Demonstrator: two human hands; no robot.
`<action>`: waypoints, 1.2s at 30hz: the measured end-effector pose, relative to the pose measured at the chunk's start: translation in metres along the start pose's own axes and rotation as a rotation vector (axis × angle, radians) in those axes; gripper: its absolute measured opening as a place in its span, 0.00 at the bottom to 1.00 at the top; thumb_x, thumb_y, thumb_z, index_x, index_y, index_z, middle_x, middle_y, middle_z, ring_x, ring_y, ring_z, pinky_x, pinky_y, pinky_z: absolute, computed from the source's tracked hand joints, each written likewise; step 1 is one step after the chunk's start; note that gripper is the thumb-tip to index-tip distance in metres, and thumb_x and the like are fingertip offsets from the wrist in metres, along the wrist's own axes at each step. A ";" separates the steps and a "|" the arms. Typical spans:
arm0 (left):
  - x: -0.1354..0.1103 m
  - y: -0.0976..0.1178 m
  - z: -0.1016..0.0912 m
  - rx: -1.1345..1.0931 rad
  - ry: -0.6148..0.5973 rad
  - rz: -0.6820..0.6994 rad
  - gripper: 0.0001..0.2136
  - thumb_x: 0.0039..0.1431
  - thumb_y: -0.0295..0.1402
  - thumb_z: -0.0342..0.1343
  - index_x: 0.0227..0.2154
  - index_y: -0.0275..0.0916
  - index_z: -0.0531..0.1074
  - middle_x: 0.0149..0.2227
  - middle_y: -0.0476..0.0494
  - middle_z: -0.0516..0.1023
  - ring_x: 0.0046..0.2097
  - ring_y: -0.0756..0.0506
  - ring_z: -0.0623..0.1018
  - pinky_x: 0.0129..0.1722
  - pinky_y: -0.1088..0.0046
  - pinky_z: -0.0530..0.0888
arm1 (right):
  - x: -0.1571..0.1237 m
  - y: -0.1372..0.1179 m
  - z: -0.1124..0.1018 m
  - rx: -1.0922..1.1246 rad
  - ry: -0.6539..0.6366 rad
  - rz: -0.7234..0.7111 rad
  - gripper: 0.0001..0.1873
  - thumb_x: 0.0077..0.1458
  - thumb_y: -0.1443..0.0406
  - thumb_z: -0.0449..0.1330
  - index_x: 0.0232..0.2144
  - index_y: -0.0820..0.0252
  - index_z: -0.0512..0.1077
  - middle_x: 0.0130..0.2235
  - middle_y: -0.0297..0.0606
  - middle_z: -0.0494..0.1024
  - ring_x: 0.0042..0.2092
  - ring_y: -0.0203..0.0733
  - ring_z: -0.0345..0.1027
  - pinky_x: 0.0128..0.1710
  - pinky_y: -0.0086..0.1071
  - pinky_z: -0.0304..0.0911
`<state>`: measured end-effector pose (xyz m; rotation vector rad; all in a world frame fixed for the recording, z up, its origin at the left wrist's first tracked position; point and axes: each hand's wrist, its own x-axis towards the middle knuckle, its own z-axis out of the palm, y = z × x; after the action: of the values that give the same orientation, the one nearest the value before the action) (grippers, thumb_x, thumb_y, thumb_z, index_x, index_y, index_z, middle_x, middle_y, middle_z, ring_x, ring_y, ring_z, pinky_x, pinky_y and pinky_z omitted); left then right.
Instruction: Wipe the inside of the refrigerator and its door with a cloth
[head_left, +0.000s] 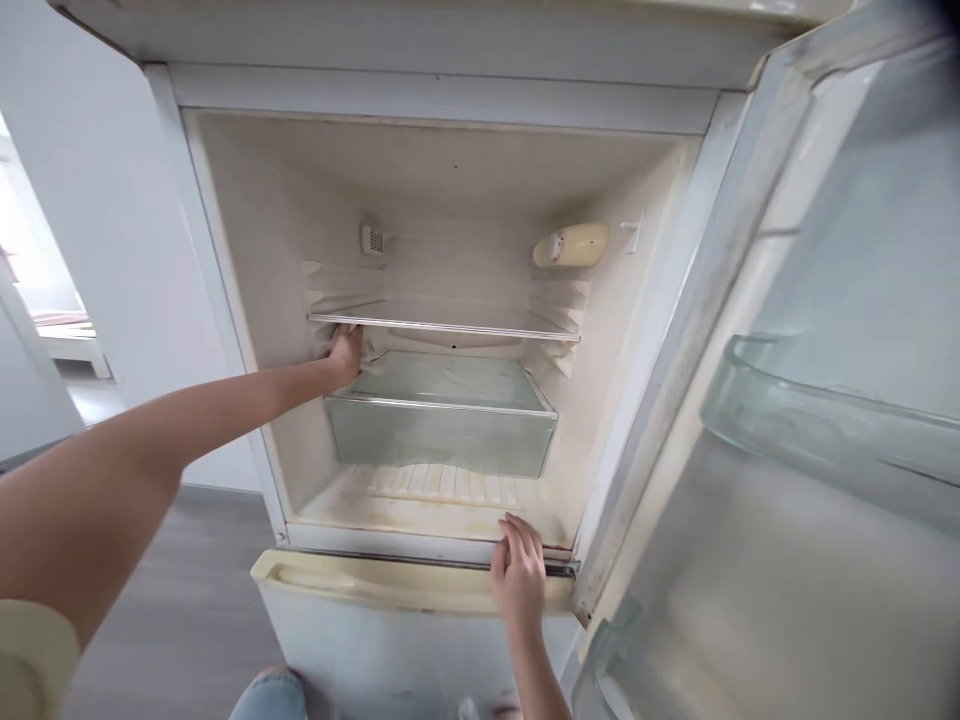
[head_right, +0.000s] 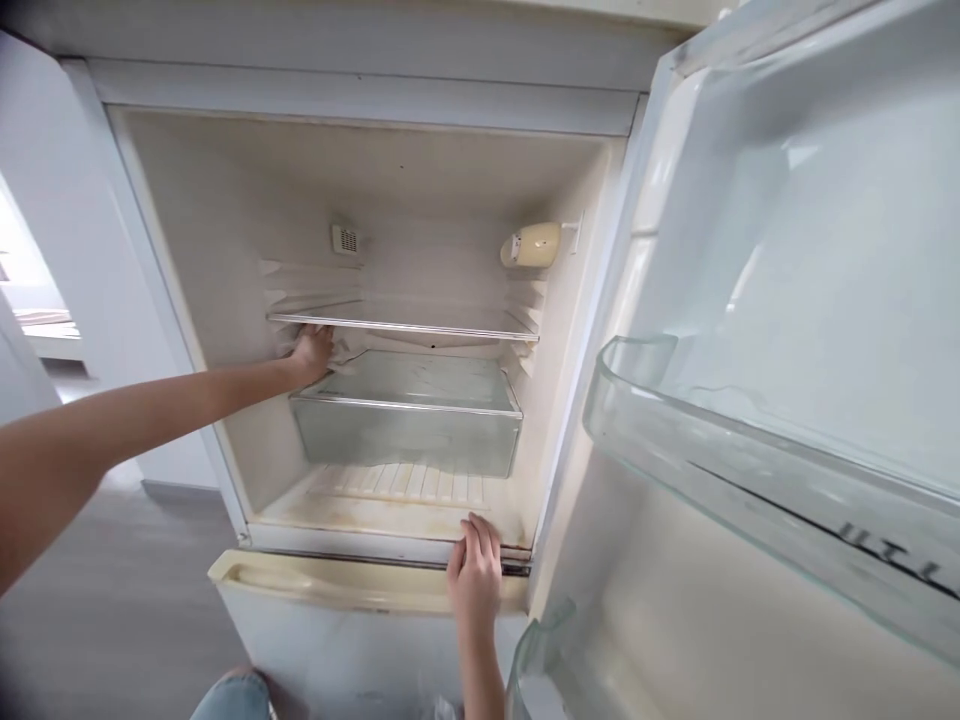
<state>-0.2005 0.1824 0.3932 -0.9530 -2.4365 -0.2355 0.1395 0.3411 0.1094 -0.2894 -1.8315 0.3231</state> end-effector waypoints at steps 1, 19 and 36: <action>-0.010 -0.001 -0.006 0.038 -0.017 0.001 0.22 0.56 0.37 0.53 0.54 0.37 0.66 0.63 0.34 0.61 0.68 0.35 0.52 0.65 0.42 0.45 | 0.000 0.000 0.000 0.002 -0.001 0.003 0.13 0.59 0.71 0.49 0.41 0.60 0.71 0.43 0.43 0.77 0.48 0.45 0.68 0.46 0.43 0.68; -0.095 -0.033 -0.033 0.258 -0.033 0.175 0.31 0.46 0.27 0.45 0.58 0.30 0.62 0.67 0.33 0.54 0.70 0.40 0.45 0.68 0.56 0.35 | -0.004 0.004 0.001 -0.033 -0.014 -0.048 0.12 0.59 0.72 0.49 0.42 0.62 0.70 0.43 0.45 0.76 0.48 0.47 0.66 0.46 0.44 0.67; 0.031 -0.005 0.035 0.112 -0.013 -0.112 0.27 0.57 0.46 0.53 0.58 0.40 0.61 0.65 0.37 0.57 0.67 0.36 0.54 0.65 0.42 0.48 | -0.003 0.003 -0.001 -0.059 -0.056 -0.034 0.13 0.59 0.72 0.50 0.44 0.61 0.69 0.44 0.44 0.75 0.50 0.45 0.66 0.46 0.42 0.67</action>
<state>-0.2369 0.2090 0.3798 -0.7728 -2.4897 -0.1306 0.1412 0.3431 0.1058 -0.2922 -1.9016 0.2559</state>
